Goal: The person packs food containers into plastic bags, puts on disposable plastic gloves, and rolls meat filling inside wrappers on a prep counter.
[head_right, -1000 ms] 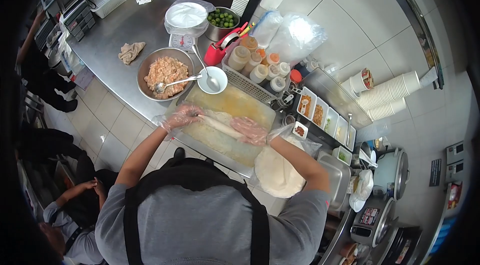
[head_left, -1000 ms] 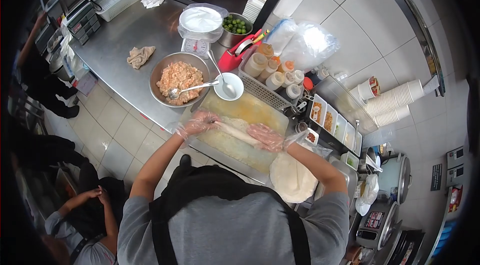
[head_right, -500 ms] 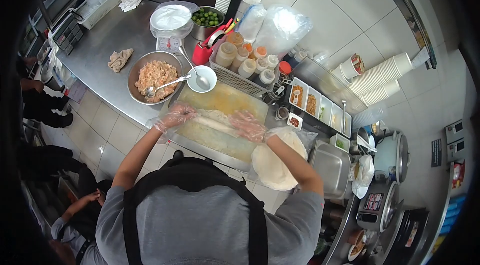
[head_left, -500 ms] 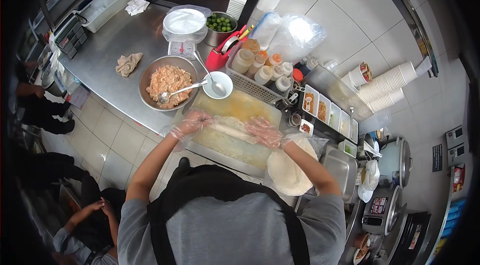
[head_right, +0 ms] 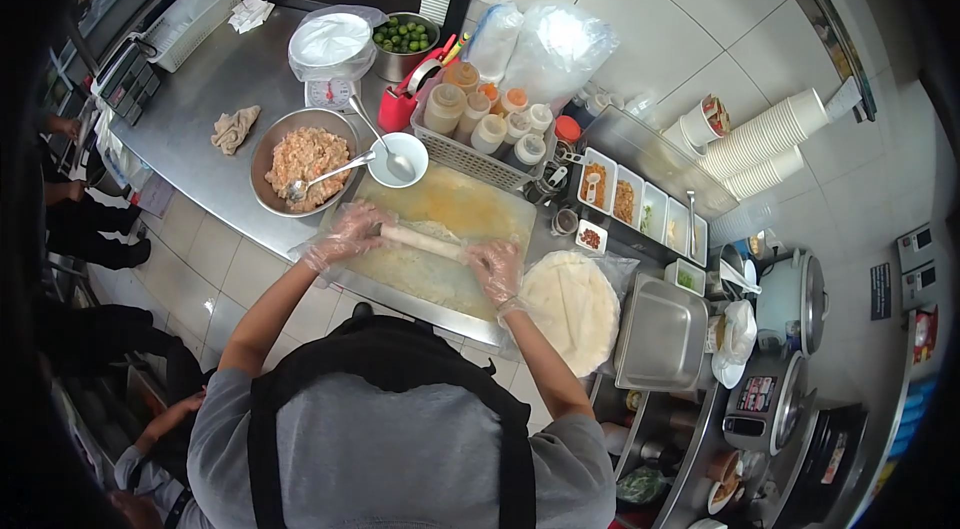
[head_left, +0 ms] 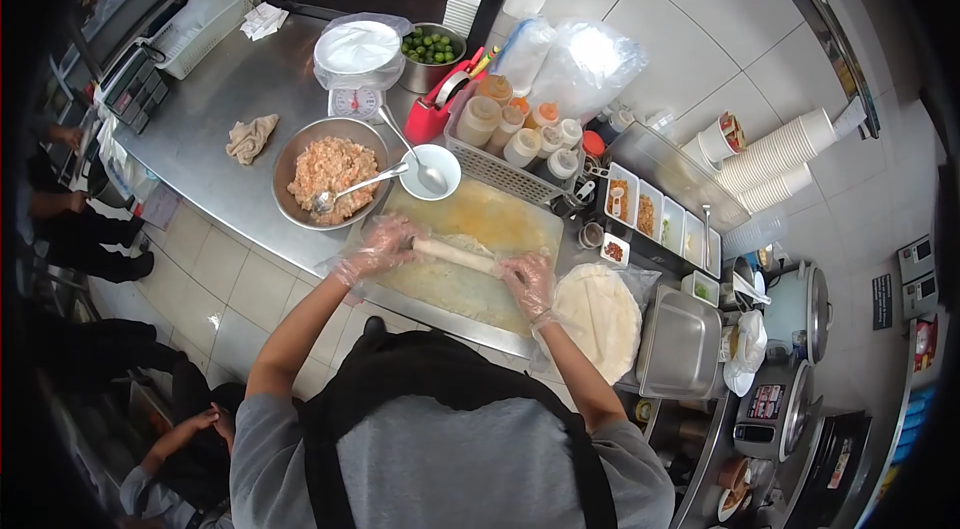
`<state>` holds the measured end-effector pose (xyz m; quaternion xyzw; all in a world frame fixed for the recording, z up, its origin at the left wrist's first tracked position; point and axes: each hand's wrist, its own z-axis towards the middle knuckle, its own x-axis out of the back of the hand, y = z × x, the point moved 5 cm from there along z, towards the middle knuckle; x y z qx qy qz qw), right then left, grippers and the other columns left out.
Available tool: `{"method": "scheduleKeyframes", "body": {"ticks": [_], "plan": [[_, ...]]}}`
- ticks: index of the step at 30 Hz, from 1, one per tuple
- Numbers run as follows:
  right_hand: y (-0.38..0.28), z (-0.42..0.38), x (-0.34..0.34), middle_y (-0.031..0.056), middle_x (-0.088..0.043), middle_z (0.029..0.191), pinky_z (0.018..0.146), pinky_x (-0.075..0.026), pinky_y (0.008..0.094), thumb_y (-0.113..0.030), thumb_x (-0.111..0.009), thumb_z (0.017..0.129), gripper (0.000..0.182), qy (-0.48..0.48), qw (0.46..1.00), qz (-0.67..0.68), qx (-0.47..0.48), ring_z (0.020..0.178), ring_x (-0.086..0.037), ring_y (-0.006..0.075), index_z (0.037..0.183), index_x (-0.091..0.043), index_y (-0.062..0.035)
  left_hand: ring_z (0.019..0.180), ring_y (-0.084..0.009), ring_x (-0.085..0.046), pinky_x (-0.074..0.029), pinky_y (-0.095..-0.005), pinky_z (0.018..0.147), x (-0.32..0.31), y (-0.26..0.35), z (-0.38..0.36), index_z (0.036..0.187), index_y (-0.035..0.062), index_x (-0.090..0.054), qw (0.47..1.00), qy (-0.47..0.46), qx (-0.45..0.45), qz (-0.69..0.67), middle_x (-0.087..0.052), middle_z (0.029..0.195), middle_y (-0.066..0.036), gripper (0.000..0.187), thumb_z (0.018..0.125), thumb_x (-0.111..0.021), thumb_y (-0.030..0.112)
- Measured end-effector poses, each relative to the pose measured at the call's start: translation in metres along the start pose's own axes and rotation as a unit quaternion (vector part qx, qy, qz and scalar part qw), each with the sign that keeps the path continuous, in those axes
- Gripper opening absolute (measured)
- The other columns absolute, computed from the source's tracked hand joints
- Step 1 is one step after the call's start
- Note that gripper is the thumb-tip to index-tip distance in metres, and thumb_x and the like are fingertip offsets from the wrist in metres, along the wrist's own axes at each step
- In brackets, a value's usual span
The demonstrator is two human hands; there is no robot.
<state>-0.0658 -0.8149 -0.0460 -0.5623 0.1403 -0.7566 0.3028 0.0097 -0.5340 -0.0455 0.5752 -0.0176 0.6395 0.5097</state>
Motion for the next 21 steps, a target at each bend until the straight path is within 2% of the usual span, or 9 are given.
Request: {"method": "scheduleKeyframes", "body": {"ticks": [3,7,12,15,16,18,21], "plan": [[-0.016,0.005,0.007,0.0017,-0.059,0.078,0.092,-0.03,0.0432,-0.029,-0.074,0.064,0.024,-0.011,0.996,-0.089,0.002,0.086,-0.053,0.0239,0.083,-0.065,-0.018,0.097,-0.0275,-0.052,-0.038,-0.0425,0.088,0.001,-0.004,0.0,0.097,0.0147,-0.062,1.0,-0.002,-0.019,0.013,-0.057,0.101,-0.007,0.029,0.072,-0.07,0.028],[0.005,0.003,0.002,0.0019,-0.06,0.078,0.09,-0.031,0.042,-0.032,-0.074,0.062,0.025,-0.005,0.999,-0.021,-0.027,0.086,-0.053,0.0238,0.081,-0.066,-0.0185,0.1,-0.0273,-0.051,-0.04,-0.0414,0.086,0.01,0.002,0.008,0.095,0.0151,-0.062,0.998,0.044,-0.034,-0.015,-0.056,0.105,-0.008,0.028,0.071,-0.071,0.025],[0.024,0.011,-0.002,0.0032,-0.062,0.079,0.087,-0.034,0.0408,-0.034,-0.07,0.067,0.018,-0.007,0.998,-0.014,-0.06,0.085,-0.055,0.0245,0.075,-0.069,-0.0174,0.099,-0.0279,-0.051,-0.041,-0.0412,0.084,0.001,0.0,0.014,0.094,0.013,-0.063,0.992,0.096,-0.016,0.079,-0.055,0.106,-0.009,0.023,0.073,-0.068,0.021],[0.022,0.019,0.004,0.0052,-0.062,0.071,0.071,-0.042,0.0376,-0.024,-0.071,0.067,0.014,-0.014,0.996,-0.069,-0.055,0.076,-0.057,0.0248,0.075,-0.069,-0.0129,0.096,-0.0271,-0.052,-0.042,-0.0415,0.083,-0.004,0.005,0.022,0.098,0.0108,-0.062,0.986,0.098,0.046,0.128,-0.055,0.104,-0.009,0.025,0.075,-0.065,0.02],[0.021,0.02,0.005,0.0055,-0.062,0.072,0.07,-0.042,0.038,-0.024,-0.069,0.068,0.014,-0.013,0.995,-0.071,-0.062,0.076,-0.057,0.0252,0.075,-0.069,-0.0125,0.094,-0.0267,-0.053,-0.042,-0.0415,0.082,-0.005,0.008,0.023,0.1,0.0104,-0.061,0.982,0.096,0.073,0.145,-0.055,0.103,-0.01,0.026,0.076,-0.064,0.019],[0.017,0.023,0.005,0.0061,-0.062,0.073,0.068,-0.042,0.0387,-0.024,-0.067,0.07,0.014,-0.008,0.994,-0.077,-0.075,0.077,-0.057,0.0259,0.076,-0.069,-0.0117,0.101,-0.0272,-0.052,-0.041,-0.0421,0.086,-0.019,0.016,0.023,0.107,0.0093,-0.057,0.982,0.073,-0.01,0.174,-0.054,0.109,-0.01,0.031,0.078,-0.061,0.018],[0.008,0.024,0.005,0.0037,-0.063,0.091,0.09,-0.035,0.0445,-0.025,-0.061,0.076,0.016,-0.053,0.986,-0.089,-0.131,0.093,-0.055,0.0249,0.087,-0.07,-0.0192,0.114,-0.0281,-0.046,-0.037,-0.0429,0.095,-0.032,0.043,0.022,0.119,0.0082,-0.049,0.978,0.002,-0.138,0.159,-0.049,0.122,-0.01,0.041,0.08,-0.055,0.016]]}}
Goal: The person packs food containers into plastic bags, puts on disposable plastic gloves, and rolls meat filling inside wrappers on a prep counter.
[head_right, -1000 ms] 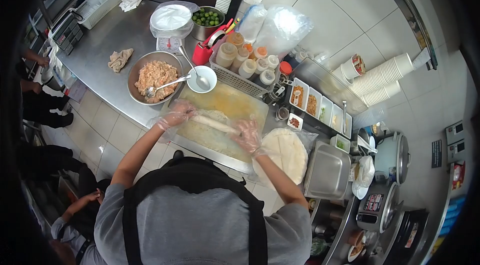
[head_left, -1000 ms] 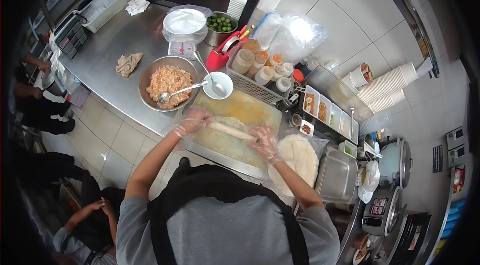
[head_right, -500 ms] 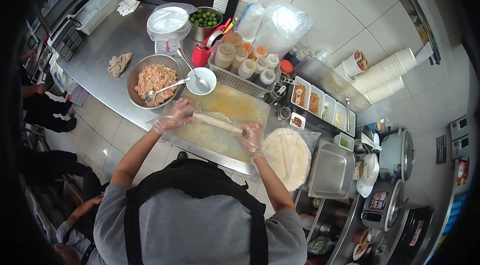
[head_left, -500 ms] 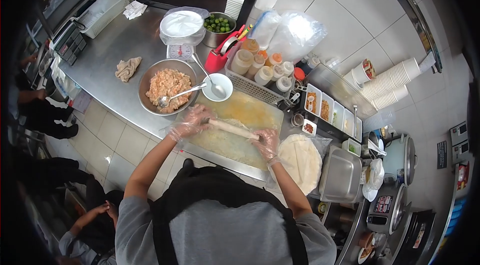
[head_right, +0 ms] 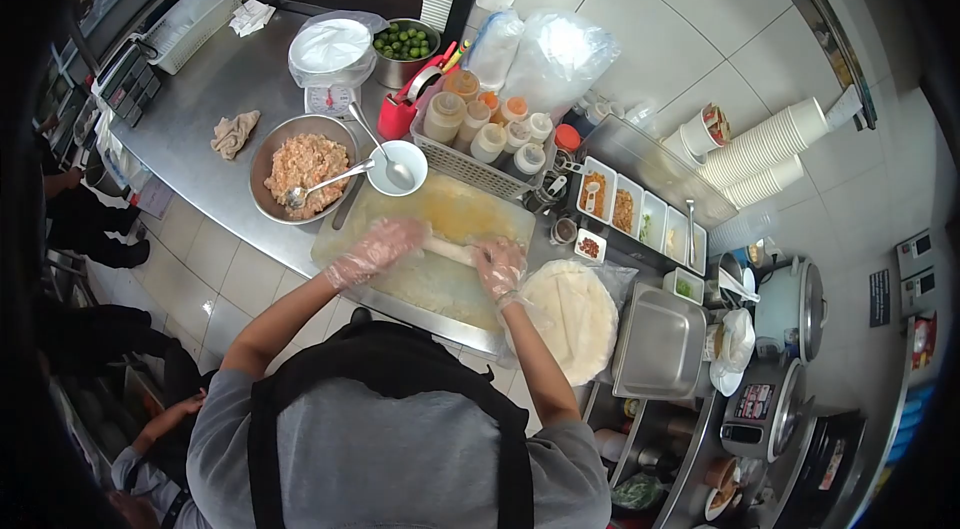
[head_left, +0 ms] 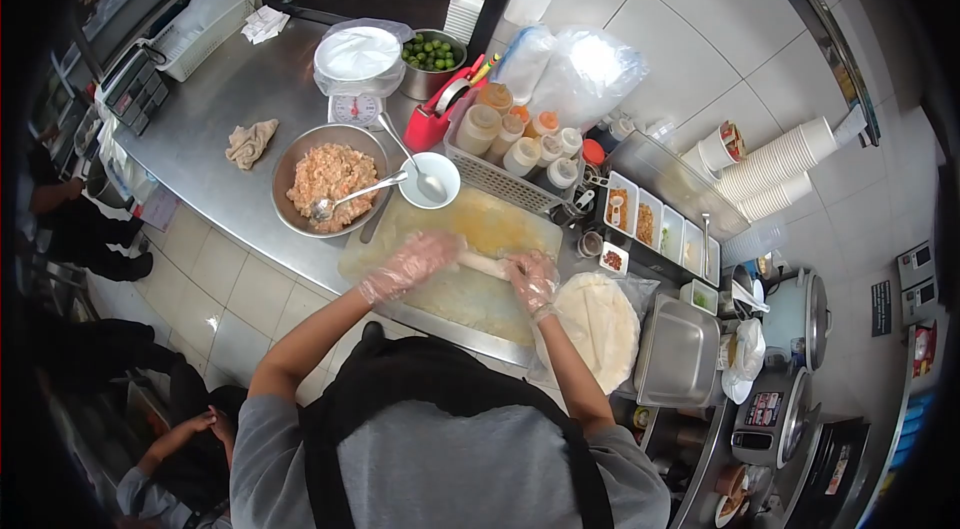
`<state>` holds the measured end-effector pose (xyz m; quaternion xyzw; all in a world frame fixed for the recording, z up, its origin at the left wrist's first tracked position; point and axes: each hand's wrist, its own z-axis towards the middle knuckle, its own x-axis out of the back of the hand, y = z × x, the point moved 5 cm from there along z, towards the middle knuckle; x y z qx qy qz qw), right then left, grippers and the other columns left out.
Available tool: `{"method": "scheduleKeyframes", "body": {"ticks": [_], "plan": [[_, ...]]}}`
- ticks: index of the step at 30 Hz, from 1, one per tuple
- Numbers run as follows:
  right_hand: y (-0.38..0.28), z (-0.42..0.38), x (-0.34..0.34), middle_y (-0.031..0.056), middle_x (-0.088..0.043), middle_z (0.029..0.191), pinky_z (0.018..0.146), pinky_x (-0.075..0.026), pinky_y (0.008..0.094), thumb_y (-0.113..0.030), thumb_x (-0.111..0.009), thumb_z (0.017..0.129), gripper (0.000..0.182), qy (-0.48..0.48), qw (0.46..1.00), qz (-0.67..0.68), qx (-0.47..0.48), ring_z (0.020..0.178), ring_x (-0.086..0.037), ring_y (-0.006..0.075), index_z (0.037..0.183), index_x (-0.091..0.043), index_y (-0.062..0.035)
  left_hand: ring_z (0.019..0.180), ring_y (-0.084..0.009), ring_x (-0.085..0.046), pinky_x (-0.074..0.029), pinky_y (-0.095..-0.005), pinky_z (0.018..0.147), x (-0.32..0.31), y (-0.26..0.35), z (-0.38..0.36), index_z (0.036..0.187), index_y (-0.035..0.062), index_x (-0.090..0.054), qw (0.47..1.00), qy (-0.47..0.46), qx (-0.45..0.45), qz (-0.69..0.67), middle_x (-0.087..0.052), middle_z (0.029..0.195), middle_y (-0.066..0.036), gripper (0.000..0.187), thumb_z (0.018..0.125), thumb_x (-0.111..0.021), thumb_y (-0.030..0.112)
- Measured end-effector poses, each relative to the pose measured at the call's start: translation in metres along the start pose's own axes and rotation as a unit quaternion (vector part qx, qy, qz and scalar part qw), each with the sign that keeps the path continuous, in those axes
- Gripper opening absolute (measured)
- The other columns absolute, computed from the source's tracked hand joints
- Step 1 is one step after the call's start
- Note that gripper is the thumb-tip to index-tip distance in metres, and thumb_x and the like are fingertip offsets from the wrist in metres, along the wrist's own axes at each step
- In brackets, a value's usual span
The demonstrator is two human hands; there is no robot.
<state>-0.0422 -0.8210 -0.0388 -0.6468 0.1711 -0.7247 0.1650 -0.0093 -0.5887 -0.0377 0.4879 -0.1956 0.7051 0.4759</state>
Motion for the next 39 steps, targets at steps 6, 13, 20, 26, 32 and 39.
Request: {"method": "scheduleKeyframes", "body": {"ticks": [6,13,20,26,32,39], "plan": [[-0.046,-0.024,-0.029,0.0101,-0.045,0.132,0.108,-0.015,0.05,-0.02,-0.056,0.081,0.053,-0.007,0.979,-0.082,0.188,0.124,-0.04,0.0239,0.132,-0.043,-0.0154,0.129,-0.0288,-0.034,-0.029,-0.0451,0.104,-0.011,0.012,0.005,0.132,0.0076,-0.038,0.996,-0.086,-0.037,0.008,-0.036,0.139,-0.011,0.053,0.081,-0.052,0.016],[-0.05,-0.012,-0.041,0.0108,-0.021,0.147,0.109,-0.013,0.0502,-0.02,-0.057,0.08,0.079,-0.045,0.975,-0.144,0.163,0.134,-0.024,0.0261,0.144,-0.012,-0.0118,0.127,-0.0275,-0.037,-0.031,-0.0441,0.102,-0.028,-0.008,0.024,0.132,0.0073,-0.038,0.997,-0.063,-0.04,0.025,-0.038,0.137,-0.012,0.059,0.078,-0.057,0.022],[-0.047,0.023,-0.023,0.0139,-0.047,0.116,0.092,-0.037,0.0439,-0.023,-0.062,0.074,0.068,-0.068,0.975,-0.134,0.166,0.107,-0.046,0.0308,0.135,-0.034,-0.0097,0.111,-0.0282,-0.048,-0.039,-0.042,0.091,-0.014,-0.015,0.047,0.127,0.0123,-0.045,0.972,-0.229,0.046,-0.018,-0.051,0.119,-0.012,0.049,0.081,-0.055,0.023],[-0.046,-0.018,-0.04,0.0135,-0.05,0.104,0.083,-0.042,0.0411,-0.02,-0.063,0.072,0.06,-0.094,0.972,-0.107,0.189,0.097,-0.049,0.0309,0.128,-0.045,-0.0115,0.091,-0.0256,-0.052,-0.043,-0.0388,0.076,-0.05,-0.006,0.0,0.121,0.0124,-0.051,0.996,-0.06,-0.068,0.024,-0.053,0.096,-0.009,0.048,0.077,-0.06,0.029],[-0.049,-0.028,-0.027,0.0133,-0.051,0.105,0.085,-0.042,0.0417,-0.021,-0.063,0.075,0.056,-0.062,0.982,-0.065,0.164,0.099,-0.049,0.0316,0.127,-0.046,-0.0122,0.084,-0.0236,-0.05,-0.042,-0.0373,0.07,-0.021,0.013,-0.002,0.125,0.009,-0.047,0.997,-0.056,-0.05,0.028,-0.051,0.091,-0.008,0.059,0.072,-0.064,0.029],[0.0,-0.002,0.006,0.014,-0.047,0.125,0.095,-0.036,0.0441,-0.024,-0.057,0.081,0.05,0.034,0.994,-0.005,0.105,0.113,-0.046,0.0316,0.129,-0.047,-0.0119,0.094,-0.0253,-0.05,-0.04,-0.0388,0.08,-0.004,-0.007,0.037,0.125,0.0053,-0.045,0.997,-0.046,-0.017,0.055,-0.053,0.103,-0.009,0.061,0.076,-0.061,0.036]]}}
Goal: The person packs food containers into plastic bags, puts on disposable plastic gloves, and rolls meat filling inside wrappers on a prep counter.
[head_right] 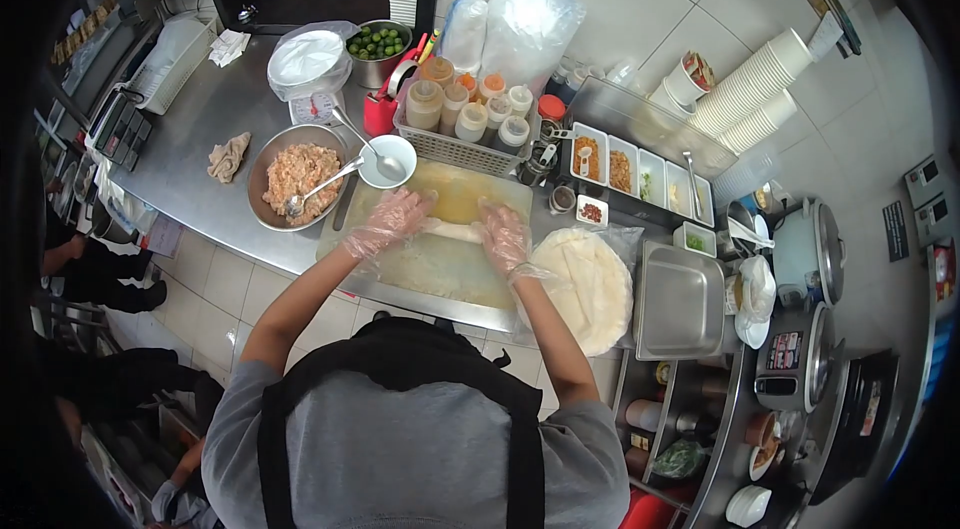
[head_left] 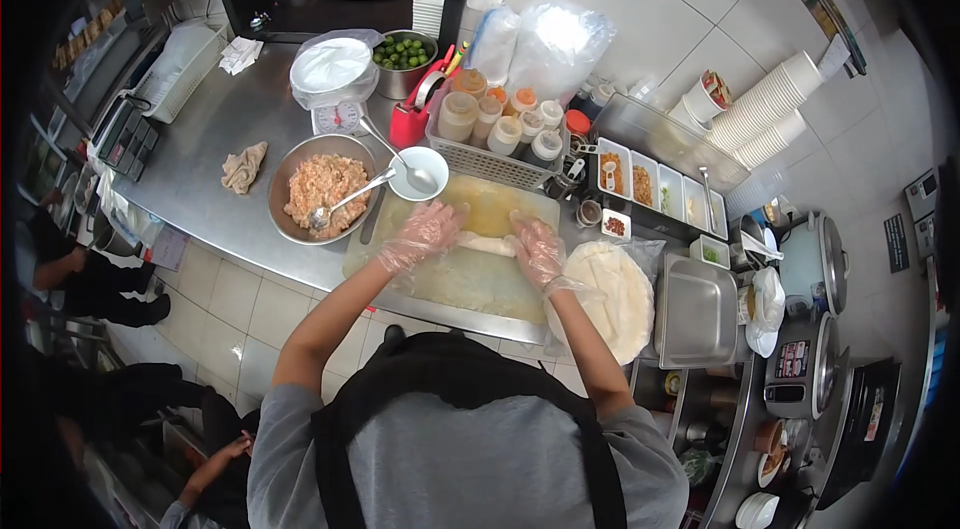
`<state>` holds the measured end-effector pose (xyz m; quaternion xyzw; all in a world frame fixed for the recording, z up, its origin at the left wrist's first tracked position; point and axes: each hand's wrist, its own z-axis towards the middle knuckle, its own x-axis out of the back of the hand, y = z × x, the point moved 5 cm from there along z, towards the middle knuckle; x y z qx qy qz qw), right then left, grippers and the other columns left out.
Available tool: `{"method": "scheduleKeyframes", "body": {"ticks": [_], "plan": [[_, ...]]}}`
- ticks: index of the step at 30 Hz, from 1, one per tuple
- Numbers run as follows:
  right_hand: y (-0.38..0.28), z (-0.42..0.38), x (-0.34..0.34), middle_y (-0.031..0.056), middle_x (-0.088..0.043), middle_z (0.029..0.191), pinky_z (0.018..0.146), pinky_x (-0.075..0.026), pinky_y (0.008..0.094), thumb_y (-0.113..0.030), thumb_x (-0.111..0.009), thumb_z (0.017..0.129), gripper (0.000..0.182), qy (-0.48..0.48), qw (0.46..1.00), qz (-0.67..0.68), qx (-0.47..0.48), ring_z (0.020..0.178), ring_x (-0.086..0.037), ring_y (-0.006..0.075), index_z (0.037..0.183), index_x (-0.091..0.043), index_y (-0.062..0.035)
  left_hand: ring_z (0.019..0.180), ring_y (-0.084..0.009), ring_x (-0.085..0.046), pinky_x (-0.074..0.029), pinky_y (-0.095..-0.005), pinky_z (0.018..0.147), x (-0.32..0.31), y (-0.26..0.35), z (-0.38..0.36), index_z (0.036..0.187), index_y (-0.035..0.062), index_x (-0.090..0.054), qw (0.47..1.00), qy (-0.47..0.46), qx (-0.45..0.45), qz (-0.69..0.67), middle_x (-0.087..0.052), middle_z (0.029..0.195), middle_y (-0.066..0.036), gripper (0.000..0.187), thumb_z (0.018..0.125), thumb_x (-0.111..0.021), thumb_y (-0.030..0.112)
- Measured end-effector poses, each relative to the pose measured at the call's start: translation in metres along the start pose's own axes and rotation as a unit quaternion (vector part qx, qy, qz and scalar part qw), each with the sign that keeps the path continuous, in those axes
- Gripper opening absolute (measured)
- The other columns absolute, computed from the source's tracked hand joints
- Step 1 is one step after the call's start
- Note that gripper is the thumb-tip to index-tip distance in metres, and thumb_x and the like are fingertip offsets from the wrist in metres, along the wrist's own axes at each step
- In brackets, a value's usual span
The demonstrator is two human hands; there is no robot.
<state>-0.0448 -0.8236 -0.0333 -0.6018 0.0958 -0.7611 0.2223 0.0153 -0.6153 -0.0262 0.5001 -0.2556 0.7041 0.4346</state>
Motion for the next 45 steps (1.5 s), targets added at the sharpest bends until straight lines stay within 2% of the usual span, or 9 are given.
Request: {"method": "scheduleKeyframes", "body": {"ticks": [9,15,18,21,24,30,33,37,45], "plan": [[-0.047,-0.014,-0.052,0.0067,-0.041,0.137,0.109,-0.015,0.0471,-0.016,-0.056,0.08,0.067,-0.059,0.978,-0.139,0.145,0.122,-0.042,0.021,0.14,-0.028,-0.0127,0.117,-0.027,-0.043,-0.035,-0.0405,0.095,-0.014,0.012,-0.003,0.128,0.0073,-0.043,0.998,-0.056,0.013,-0.02,-0.045,0.129,-0.009,0.065,0.071,-0.066,0.03],[0.006,-0.032,-0.017,0.0065,-0.048,0.129,0.107,-0.02,0.0463,-0.017,-0.059,0.078,0.063,-0.18,0.976,-0.118,-0.035,0.119,-0.044,0.0211,0.137,-0.036,-0.0181,0.117,-0.0265,-0.043,-0.035,-0.0407,0.094,-0.02,0.013,-0.006,0.127,0.0068,-0.044,0.998,-0.054,0.028,-0.005,-0.045,0.129,-0.009,0.064,0.071,-0.066,0.029],[-0.009,-0.025,-0.02,0.0063,-0.053,0.123,0.106,-0.022,0.0462,-0.019,-0.059,0.079,0.059,-0.061,0.992,-0.104,0.033,0.116,-0.047,0.0229,0.134,-0.04,-0.0176,0.116,-0.0272,-0.044,-0.035,-0.0409,0.093,-0.018,0.016,-0.003,0.128,0.0065,-0.043,0.998,-0.053,0.033,-0.009,-0.047,0.128,-0.01,0.065,0.072,-0.066,0.032],[-0.028,-0.019,-0.025,0.0086,-0.054,0.12,0.102,-0.029,0.043,-0.016,-0.062,0.077,0.058,-0.033,0.997,-0.032,0.069,0.113,-0.048,0.0257,0.132,-0.042,-0.017,0.114,-0.0278,-0.045,-0.035,-0.0412,0.092,-0.016,0.022,0.002,0.127,0.006,-0.043,0.998,-0.057,0.028,-0.004,-0.048,0.126,-0.011,0.066,0.072,-0.065,0.036],[-0.02,-0.013,-0.018,0.0096,-0.053,0.122,0.097,-0.036,0.0382,-0.012,-0.065,0.074,0.06,-0.106,0.994,-0.007,-0.03,0.112,-0.049,0.0264,0.13,-0.044,-0.0163,0.114,-0.0272,-0.045,-0.035,-0.0414,0.092,-0.022,0.024,0.006,0.124,0.006,-0.045,0.997,-0.068,0.037,-0.015,-0.048,0.125,-0.012,0.064,0.072,-0.066,0.037],[-0.026,0.011,0.01,0.0097,-0.053,0.121,0.095,-0.04,0.0361,-0.012,-0.066,0.072,0.058,-0.143,0.889,0.418,-0.116,0.111,-0.05,0.0232,0.127,-0.047,-0.0108,0.093,-0.0291,-0.057,-0.041,-0.0411,0.083,-0.007,0.031,0.025,0.105,0.0073,-0.057,0.977,-0.073,0.117,-0.164,-0.06,0.1,-0.012,0.046,0.069,-0.07,0.034],[-0.079,0.022,0.072,0.0111,-0.054,0.12,0.093,-0.041,0.0344,-0.011,-0.066,0.074,0.056,-0.053,0.964,0.259,0.028,0.108,-0.052,0.0232,0.126,-0.048,-0.0069,0.079,-0.0262,-0.06,-0.046,-0.0382,0.073,0.0,0.029,0.034,0.095,0.006,-0.061,0.926,-0.004,0.161,-0.341,-0.063,0.086,-0.01,0.034,0.07,-0.071,0.025],[-0.11,0.02,0.107,0.0106,-0.057,0.11,0.088,-0.043,0.0366,-0.006,-0.065,0.072,0.053,0.052,0.953,0.291,0.069,0.096,-0.055,0.0267,0.123,-0.053,-0.0104,0.073,-0.0164,-0.059,-0.047,-0.0341,0.065,0.035,0.047,0.039,0.086,0.0038,-0.062,0.778,0.151,0.197,-0.577,-0.063,0.079,-0.004,0.022,0.072,-0.071,0.018],[-0.131,0.005,0.096,0.0122,-0.056,0.115,0.089,-0.043,0.0402,-0.015,-0.068,0.074,0.037,0.103,0.981,0.058,0.151,0.102,-0.054,0.0313,0.111,-0.062,-0.0114,0.075,-0.0132,-0.057,-0.047,-0.0314,0.067,0.03,0.046,0.033,0.09,0.0031,-0.061,0.808,0.125,0.236,-0.525,-0.062,0.082,-0.003,0.02,0.076,-0.068,0.015]]}}
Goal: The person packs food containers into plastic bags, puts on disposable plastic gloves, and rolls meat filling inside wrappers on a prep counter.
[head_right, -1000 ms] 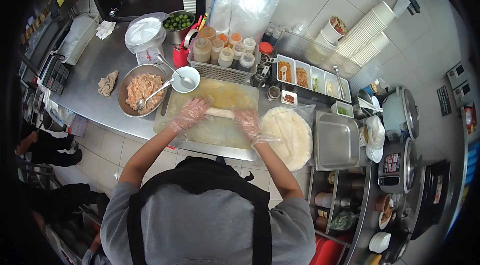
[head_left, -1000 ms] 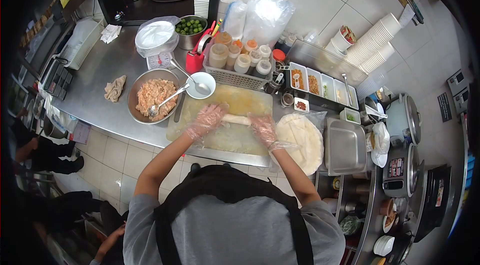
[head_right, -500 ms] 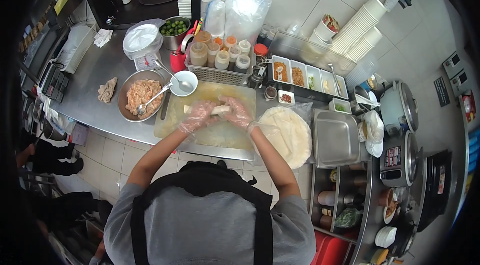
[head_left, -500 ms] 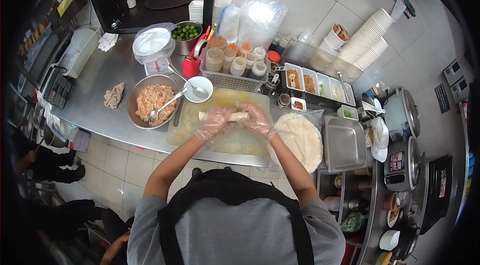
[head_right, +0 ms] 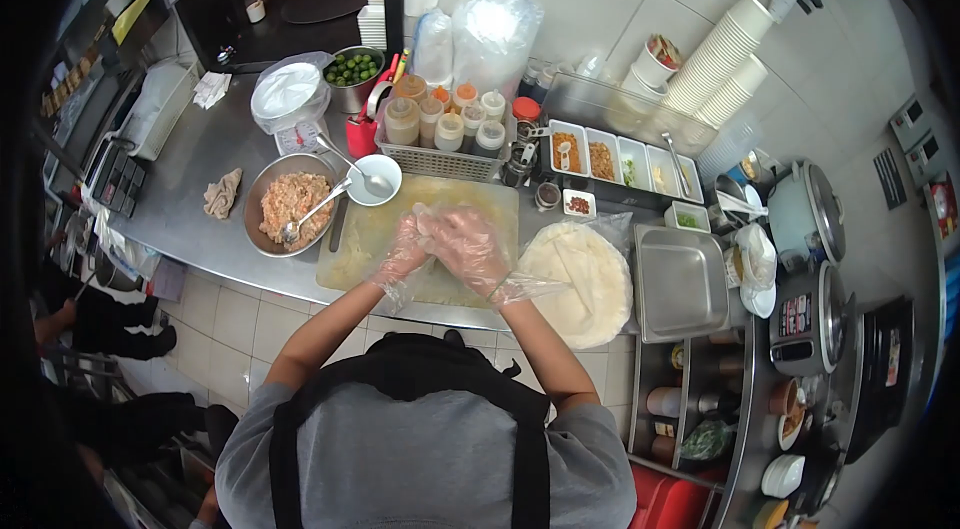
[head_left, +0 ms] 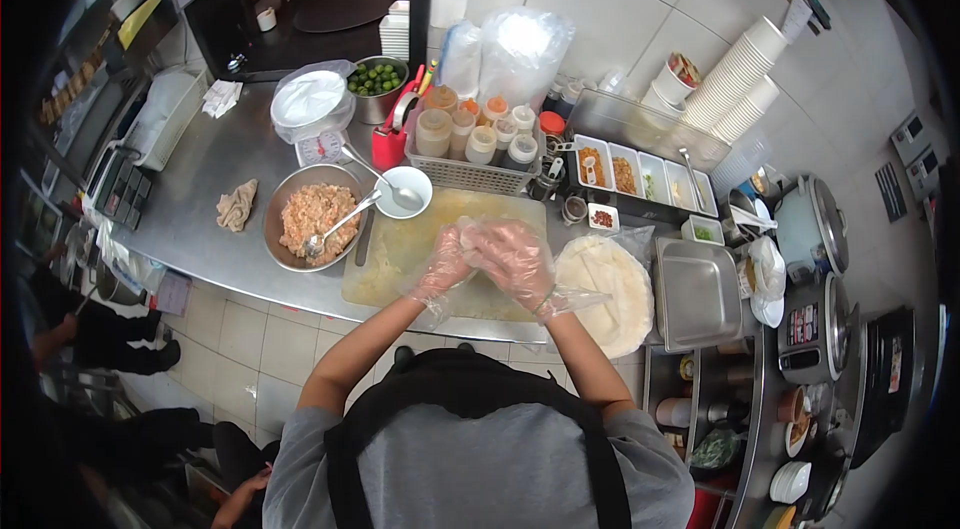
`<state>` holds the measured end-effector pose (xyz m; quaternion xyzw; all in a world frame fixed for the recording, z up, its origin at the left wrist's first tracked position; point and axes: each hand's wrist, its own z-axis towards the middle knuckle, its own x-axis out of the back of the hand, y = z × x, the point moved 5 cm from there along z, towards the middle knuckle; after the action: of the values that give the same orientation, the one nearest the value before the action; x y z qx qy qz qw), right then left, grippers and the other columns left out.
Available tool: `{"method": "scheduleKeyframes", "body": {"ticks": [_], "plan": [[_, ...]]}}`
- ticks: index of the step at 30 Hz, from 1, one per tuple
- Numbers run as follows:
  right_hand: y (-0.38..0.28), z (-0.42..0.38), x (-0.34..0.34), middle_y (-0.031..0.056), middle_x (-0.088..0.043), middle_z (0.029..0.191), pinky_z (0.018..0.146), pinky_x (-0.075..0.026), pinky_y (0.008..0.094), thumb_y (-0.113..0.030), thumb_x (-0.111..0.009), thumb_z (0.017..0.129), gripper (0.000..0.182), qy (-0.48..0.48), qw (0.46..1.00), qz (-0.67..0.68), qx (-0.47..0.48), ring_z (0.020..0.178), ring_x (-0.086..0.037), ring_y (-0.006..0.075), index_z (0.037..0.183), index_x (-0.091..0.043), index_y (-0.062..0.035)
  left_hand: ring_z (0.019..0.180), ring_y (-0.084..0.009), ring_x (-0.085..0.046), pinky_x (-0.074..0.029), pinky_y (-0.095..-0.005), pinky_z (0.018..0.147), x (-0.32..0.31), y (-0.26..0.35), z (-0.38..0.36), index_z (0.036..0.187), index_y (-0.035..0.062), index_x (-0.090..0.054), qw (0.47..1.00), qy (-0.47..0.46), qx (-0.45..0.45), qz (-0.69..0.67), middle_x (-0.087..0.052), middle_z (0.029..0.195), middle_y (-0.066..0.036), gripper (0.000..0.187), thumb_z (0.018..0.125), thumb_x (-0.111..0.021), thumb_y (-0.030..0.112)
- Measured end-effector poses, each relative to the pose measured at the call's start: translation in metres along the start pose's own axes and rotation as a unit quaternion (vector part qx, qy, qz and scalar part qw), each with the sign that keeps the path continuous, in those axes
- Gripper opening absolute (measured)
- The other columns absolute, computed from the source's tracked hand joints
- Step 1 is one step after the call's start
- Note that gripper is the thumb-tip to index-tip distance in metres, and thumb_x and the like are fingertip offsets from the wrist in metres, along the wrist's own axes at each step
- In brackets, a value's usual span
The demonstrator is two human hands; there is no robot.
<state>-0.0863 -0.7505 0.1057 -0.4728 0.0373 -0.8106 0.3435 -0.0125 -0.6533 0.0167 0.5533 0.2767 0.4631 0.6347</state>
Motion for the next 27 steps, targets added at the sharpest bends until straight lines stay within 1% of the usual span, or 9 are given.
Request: {"method": "scheduleKeyframes", "body": {"ticks": [3,5,7,9,14,17,21,23,27], "plan": [[-0.001,-0.004,0.002,0.0131,-0.055,0.113,0.089,-0.043,0.0404,-0.021,-0.068,0.075,0.047,0.02,0.999,-0.026,0.025,0.104,-0.052,0.0304,0.12,-0.057,-0.0127,0.073,-0.0119,-0.056,-0.046,-0.0297,0.064,-0.005,-0.016,0.001,0.086,0.0032,-0.06,0.995,-0.003,-0.046,-0.09,-0.061,0.079,-0.003,0.012,0.079,-0.065,0.012],[0.018,-0.01,0.0,0.0106,-0.049,0.124,0.094,-0.04,0.039,-0.025,-0.068,0.077,0.066,0.052,0.993,0.101,-0.007,0.113,-0.047,0.0252,0.135,-0.04,-0.0136,0.072,-0.0098,-0.056,-0.046,-0.0273,0.063,-0.005,-0.029,0.006,0.085,0.0042,-0.059,0.995,-0.022,0.028,-0.091,-0.06,0.078,-0.002,0.009,0.082,-0.063,0.012],[0.048,-0.025,-0.032,0.0074,-0.035,0.14,0.101,-0.034,0.0379,-0.025,-0.068,0.079,0.081,0.087,0.851,0.5,-0.134,0.124,-0.037,0.0184,0.143,-0.021,-0.0122,0.072,-0.0073,-0.055,-0.045,-0.0247,0.061,0.003,-0.007,0.007,0.087,0.0055,-0.057,0.995,-0.035,0.092,0.003,-0.059,0.078,-0.002,0.01,0.084,-0.062,0.014],[0.038,-0.029,-0.048,0.0065,-0.03,0.14,0.101,-0.033,0.0359,-0.021,-0.069,0.08,0.085,0.039,0.754,0.631,-0.178,0.121,-0.036,0.015,0.144,-0.014,-0.0118,0.071,-0.0071,-0.055,-0.045,-0.0235,0.061,-0.002,0.024,0.009,0.089,0.0065,-0.055,0.995,-0.025,0.047,-0.08,-0.059,0.077,0.0,0.013,0.084,-0.064,0.015],[0.032,-0.047,-0.076,0.0029,-0.054,0.091,0.066,-0.047,0.0251,-0.019,-0.072,0.076,0.064,-0.119,0.618,0.742,-0.232,0.072,-0.052,0.0088,0.13,-0.041,-0.0027,0.089,-0.0152,-0.057,-0.047,-0.0279,0.078,-0.005,0.065,0.033,0.105,0.0042,-0.052,0.966,-0.066,0.012,-0.25,-0.058,0.097,-0.007,0.028,0.084,-0.063,0.019],[0.026,-0.051,-0.017,-0.0002,-0.056,0.081,0.056,-0.046,0.021,-0.017,-0.073,0.076,0.052,-0.064,0.6,0.763,-0.231,0.062,-0.051,0.0057,0.119,-0.05,-0.0003,0.122,-0.0274,-0.043,-0.033,-0.0415,0.104,-0.001,0.128,0.035,0.127,-0.0011,-0.041,0.942,-0.058,-0.112,-0.312,-0.046,0.128,-0.018,0.051,0.089,-0.055,0.029],[0.091,-0.099,0.082,0.0031,-0.06,0.099,0.061,-0.051,0.0231,-0.016,-0.068,0.08,0.048,0.068,0.657,0.699,-0.275,0.073,-0.059,0.0101,0.122,-0.049,-0.0042,0.123,-0.0303,-0.042,-0.029,-0.0449,0.106,0.034,0.126,0.034,0.126,-0.0009,-0.04,0.949,-0.014,-0.086,-0.302,-0.046,0.127,-0.018,0.057,0.086,-0.057,0.036],[0.152,-0.147,0.133,0.005,-0.062,0.101,0.064,-0.053,0.024,-0.021,-0.066,0.082,0.044,0.121,0.812,0.472,-0.321,0.079,-0.06,0.01,0.12,-0.051,-0.0042,0.122,-0.0301,-0.043,-0.03,-0.0452,0.106,0.052,0.114,0.023,0.126,0.0002,-0.04,0.961,-0.012,-0.077,-0.267,-0.047,0.127,-0.017,0.057,0.086,-0.057,0.037],[0.206,-0.221,0.214,0.0026,-0.059,0.076,0.053,-0.045,0.0229,-0.036,-0.069,0.077,0.04,0.19,0.782,0.157,-0.573,0.063,-0.054,0.0081,0.1,-0.059,-0.0045,0.119,-0.0283,-0.046,-0.034,-0.0438,0.103,0.08,0.062,-0.003,0.121,0.0016,-0.048,0.951,-0.005,0.013,-0.309,-0.05,0.123,-0.014,0.042,0.091,-0.052,0.031]]}}
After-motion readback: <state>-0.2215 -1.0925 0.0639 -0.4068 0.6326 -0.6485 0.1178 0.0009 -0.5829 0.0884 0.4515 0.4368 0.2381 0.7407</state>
